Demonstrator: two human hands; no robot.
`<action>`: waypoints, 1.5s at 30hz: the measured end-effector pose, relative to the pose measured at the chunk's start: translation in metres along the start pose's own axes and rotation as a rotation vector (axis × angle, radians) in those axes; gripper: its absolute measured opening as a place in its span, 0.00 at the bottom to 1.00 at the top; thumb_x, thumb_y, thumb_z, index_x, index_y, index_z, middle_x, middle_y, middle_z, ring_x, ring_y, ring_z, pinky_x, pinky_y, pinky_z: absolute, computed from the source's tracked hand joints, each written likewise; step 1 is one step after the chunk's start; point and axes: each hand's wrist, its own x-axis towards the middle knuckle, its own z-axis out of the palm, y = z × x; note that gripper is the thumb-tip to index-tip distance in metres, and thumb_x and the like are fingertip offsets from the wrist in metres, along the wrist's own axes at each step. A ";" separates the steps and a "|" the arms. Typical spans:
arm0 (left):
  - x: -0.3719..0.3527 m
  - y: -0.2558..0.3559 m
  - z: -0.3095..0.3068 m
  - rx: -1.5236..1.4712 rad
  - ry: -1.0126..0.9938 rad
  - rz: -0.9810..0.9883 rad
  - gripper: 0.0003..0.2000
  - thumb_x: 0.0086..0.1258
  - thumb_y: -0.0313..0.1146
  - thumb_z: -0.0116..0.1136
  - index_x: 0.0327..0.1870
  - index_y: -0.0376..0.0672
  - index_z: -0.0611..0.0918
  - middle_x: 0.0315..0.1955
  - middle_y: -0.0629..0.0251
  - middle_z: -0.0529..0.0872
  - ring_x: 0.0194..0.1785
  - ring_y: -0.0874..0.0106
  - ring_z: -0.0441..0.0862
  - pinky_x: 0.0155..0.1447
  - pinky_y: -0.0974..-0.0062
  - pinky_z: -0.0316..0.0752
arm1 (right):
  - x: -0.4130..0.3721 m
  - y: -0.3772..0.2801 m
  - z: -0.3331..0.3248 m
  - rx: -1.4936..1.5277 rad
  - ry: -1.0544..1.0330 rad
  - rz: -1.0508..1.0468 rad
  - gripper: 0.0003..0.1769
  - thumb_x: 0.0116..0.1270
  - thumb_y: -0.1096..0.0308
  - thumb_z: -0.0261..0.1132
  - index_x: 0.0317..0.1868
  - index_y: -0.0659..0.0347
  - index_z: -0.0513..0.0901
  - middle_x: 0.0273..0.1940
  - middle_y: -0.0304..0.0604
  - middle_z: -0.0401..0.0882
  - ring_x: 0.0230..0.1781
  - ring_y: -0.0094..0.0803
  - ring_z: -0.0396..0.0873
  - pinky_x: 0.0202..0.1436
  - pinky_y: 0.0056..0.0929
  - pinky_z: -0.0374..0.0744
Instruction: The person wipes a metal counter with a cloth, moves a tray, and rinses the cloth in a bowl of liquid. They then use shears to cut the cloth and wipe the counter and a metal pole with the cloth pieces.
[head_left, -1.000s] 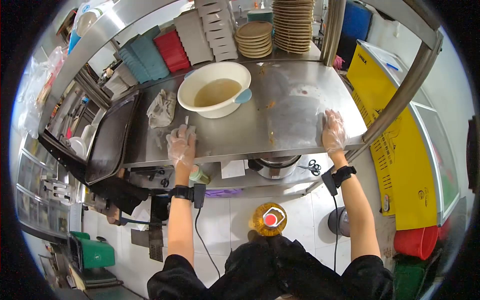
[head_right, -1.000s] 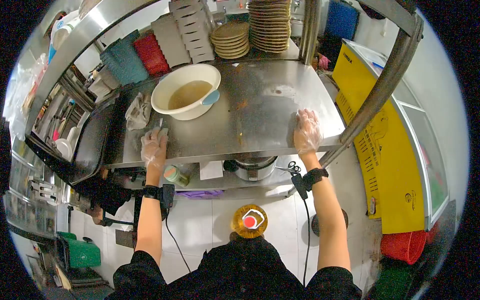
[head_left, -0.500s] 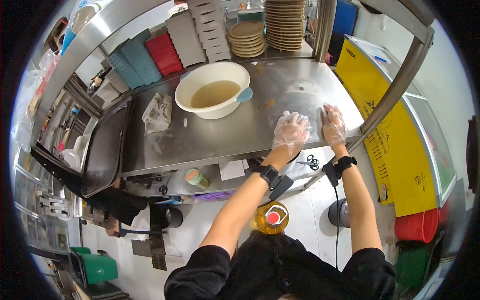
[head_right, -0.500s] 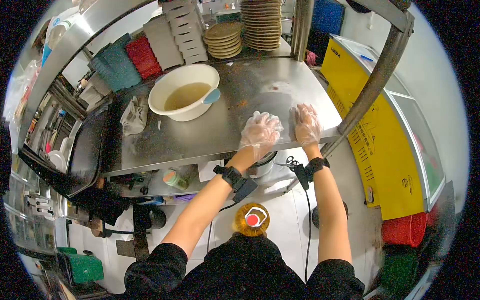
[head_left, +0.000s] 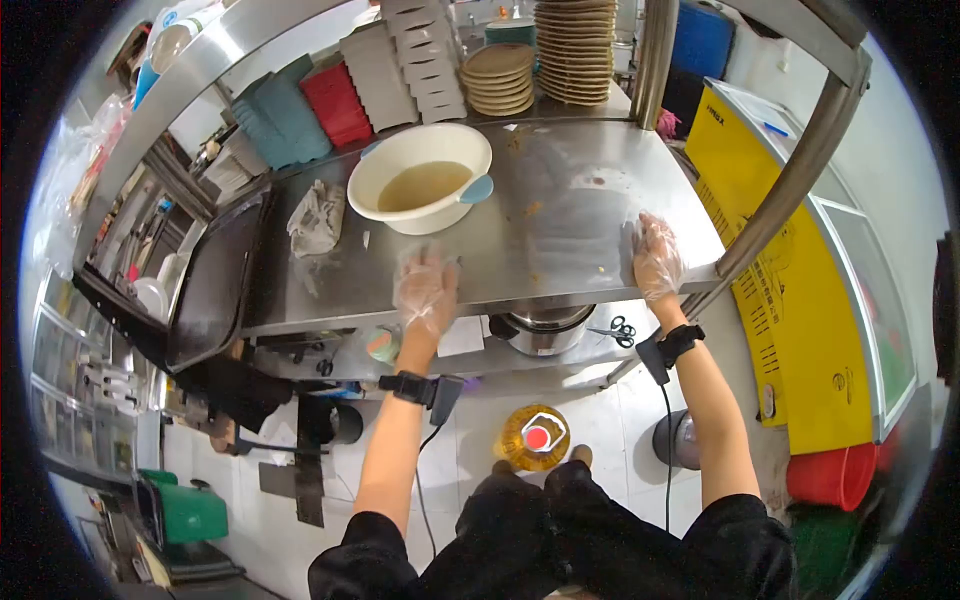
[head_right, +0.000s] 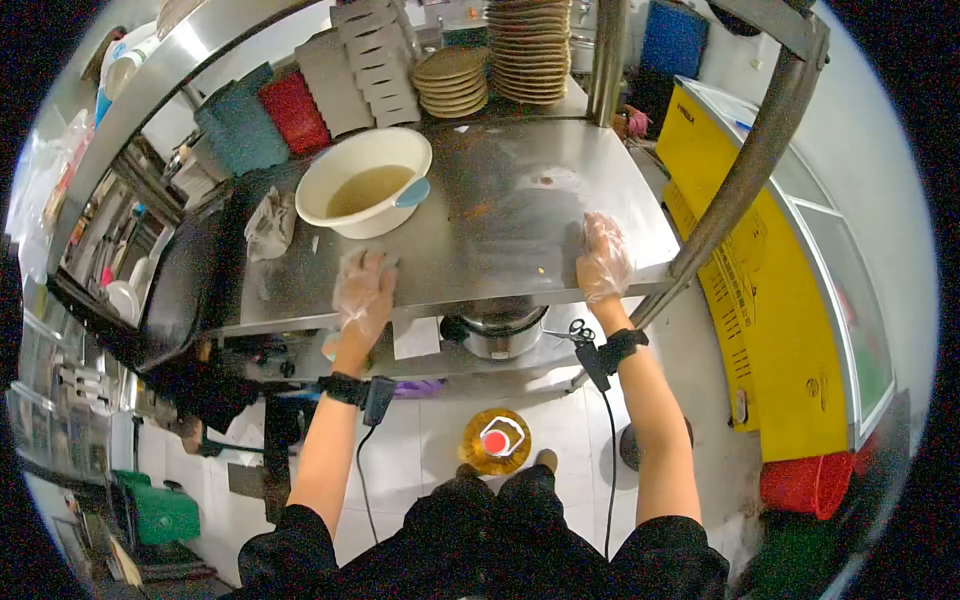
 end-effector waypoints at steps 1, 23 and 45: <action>0.001 0.020 -0.002 0.008 0.001 -0.021 0.17 0.71 0.40 0.56 0.59 0.47 0.77 0.55 0.51 0.79 0.56 0.49 0.77 0.59 0.57 0.74 | 0.000 -0.002 -0.001 -0.032 -0.014 0.017 0.26 0.57 0.81 0.60 0.58 0.58 0.80 0.54 0.51 0.82 0.59 0.49 0.77 0.67 0.45 0.72; 0.027 0.142 0.036 -0.381 -0.038 0.004 0.20 0.71 0.38 0.54 0.62 0.41 0.76 0.59 0.57 0.80 0.62 0.55 0.76 0.67 0.60 0.70 | 0.009 -0.036 -0.031 0.026 -0.501 -0.392 0.30 0.66 0.49 0.62 0.69 0.38 0.72 0.68 0.54 0.68 0.67 0.57 0.67 0.69 0.52 0.67; 0.024 0.148 0.034 -0.194 0.053 0.062 0.12 0.68 0.30 0.53 0.52 0.45 0.76 0.48 0.62 0.79 0.54 0.58 0.75 0.60 0.63 0.72 | 0.124 0.022 0.065 -0.570 -1.209 -0.593 0.28 0.72 0.66 0.55 0.72 0.49 0.69 0.78 0.38 0.54 0.76 0.52 0.56 0.73 0.47 0.65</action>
